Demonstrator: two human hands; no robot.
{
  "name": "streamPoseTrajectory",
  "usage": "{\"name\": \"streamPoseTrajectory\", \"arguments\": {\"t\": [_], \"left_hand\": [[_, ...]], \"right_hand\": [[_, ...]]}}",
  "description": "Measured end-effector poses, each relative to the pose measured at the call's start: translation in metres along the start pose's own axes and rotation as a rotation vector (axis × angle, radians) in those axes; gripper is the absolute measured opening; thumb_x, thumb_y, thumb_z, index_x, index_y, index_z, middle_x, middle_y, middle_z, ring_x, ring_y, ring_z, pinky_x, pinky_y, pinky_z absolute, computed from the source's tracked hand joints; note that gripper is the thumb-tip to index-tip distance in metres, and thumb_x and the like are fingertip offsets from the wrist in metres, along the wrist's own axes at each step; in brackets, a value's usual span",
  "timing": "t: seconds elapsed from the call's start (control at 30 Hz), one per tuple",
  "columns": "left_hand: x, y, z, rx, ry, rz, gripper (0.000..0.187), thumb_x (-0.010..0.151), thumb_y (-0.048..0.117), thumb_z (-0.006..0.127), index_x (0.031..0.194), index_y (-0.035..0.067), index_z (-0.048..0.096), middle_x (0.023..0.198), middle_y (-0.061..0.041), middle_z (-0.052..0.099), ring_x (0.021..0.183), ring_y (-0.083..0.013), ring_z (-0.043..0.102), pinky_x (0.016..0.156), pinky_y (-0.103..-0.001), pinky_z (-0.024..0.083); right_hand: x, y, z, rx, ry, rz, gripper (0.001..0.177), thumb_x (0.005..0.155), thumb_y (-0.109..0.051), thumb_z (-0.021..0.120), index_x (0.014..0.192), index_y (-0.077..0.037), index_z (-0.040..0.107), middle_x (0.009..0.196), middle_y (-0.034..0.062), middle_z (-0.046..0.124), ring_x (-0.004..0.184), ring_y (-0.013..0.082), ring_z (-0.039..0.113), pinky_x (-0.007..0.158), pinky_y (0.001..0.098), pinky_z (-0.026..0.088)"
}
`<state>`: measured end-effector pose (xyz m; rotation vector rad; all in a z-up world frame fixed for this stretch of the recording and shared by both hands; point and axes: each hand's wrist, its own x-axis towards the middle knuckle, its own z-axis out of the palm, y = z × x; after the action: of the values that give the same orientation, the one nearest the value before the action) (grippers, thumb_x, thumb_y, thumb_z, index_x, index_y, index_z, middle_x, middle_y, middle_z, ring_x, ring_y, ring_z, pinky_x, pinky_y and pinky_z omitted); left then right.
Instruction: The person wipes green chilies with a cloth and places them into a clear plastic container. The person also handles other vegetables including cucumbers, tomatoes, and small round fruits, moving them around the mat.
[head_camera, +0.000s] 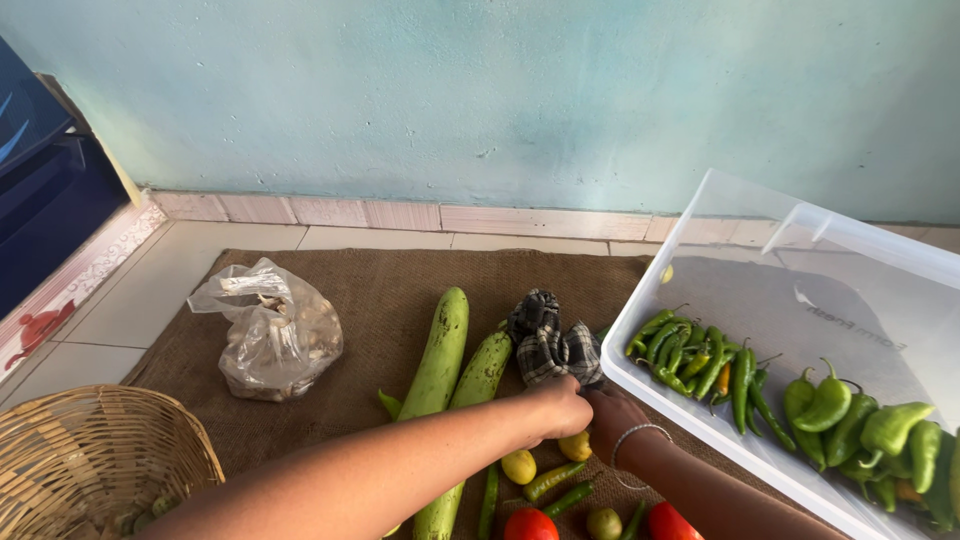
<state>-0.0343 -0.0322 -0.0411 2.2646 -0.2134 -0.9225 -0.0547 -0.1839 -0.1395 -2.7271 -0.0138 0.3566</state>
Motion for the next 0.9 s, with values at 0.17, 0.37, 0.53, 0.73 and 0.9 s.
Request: {"name": "streamPoseTrajectory", "arguments": {"t": [0.17,0.37,0.53,0.73,0.9], "left_hand": [[-0.005,-0.008,-0.009,0.037,-0.004,-0.059,0.07,0.089,0.007,0.049,0.158,0.014,0.036,0.161,-0.012,0.04,0.148,-0.0284,0.04,0.12,-0.04,0.036],[-0.002,-0.018,-0.007,0.029,-0.007,-0.08,0.07,0.089,0.009,0.05,0.158,0.016,0.036,0.161,-0.011,0.04,0.148,-0.0284,0.04,0.12,-0.039,0.036],[0.009,-0.022,-0.002,-0.04,0.05,-0.035,0.07,0.091,0.011,0.052,0.158,0.012,0.031,0.157,-0.016,0.042,0.144,-0.0314,0.043,0.118,-0.042,0.037],[-0.007,-0.016,-0.03,-0.429,0.052,-0.05,0.043,0.093,0.009,0.049,0.135,0.005,0.05,0.11,-0.013,0.064,0.088,-0.0215,0.064,0.073,-0.039,0.057],[-0.037,-0.013,-0.068,-0.512,0.123,0.117,0.044,0.089,-0.002,0.046,0.132,0.002,0.054,0.093,-0.013,0.065,0.072,-0.0188,0.062,0.063,-0.036,0.054]], "right_hand": [[-0.003,0.0,-0.001,0.008,-0.094,0.074,0.051,0.085,-0.002,0.065,0.133,-0.017,0.06,0.135,0.0127,0.058,0.129,0.0321,0.057,0.113,0.0413,0.047],[-0.013,-0.007,0.003,-0.046,-0.112,0.022,0.062,0.082,-0.002,0.069,0.139,-0.025,0.057,0.134,0.0142,0.057,0.129,0.0334,0.054,0.113,0.0407,0.046],[-0.013,-0.03,0.004,0.259,0.209,-0.016,0.037,0.085,-0.007,0.07,0.12,-0.019,0.071,0.118,0.0129,0.073,0.114,0.0306,0.069,0.101,0.0403,0.055],[-0.033,-0.091,-0.046,1.103,0.127,0.18,0.047,0.083,0.01,0.065,0.127,-0.006,0.064,0.113,0.0165,0.079,0.1,0.0261,0.077,0.086,0.0337,0.062],[-0.05,-0.129,-0.084,1.233,0.1,-0.043,0.052,0.081,0.014,0.066,0.13,-0.001,0.059,0.12,0.0112,0.073,0.103,0.0223,0.075,0.085,0.0322,0.064]]}}
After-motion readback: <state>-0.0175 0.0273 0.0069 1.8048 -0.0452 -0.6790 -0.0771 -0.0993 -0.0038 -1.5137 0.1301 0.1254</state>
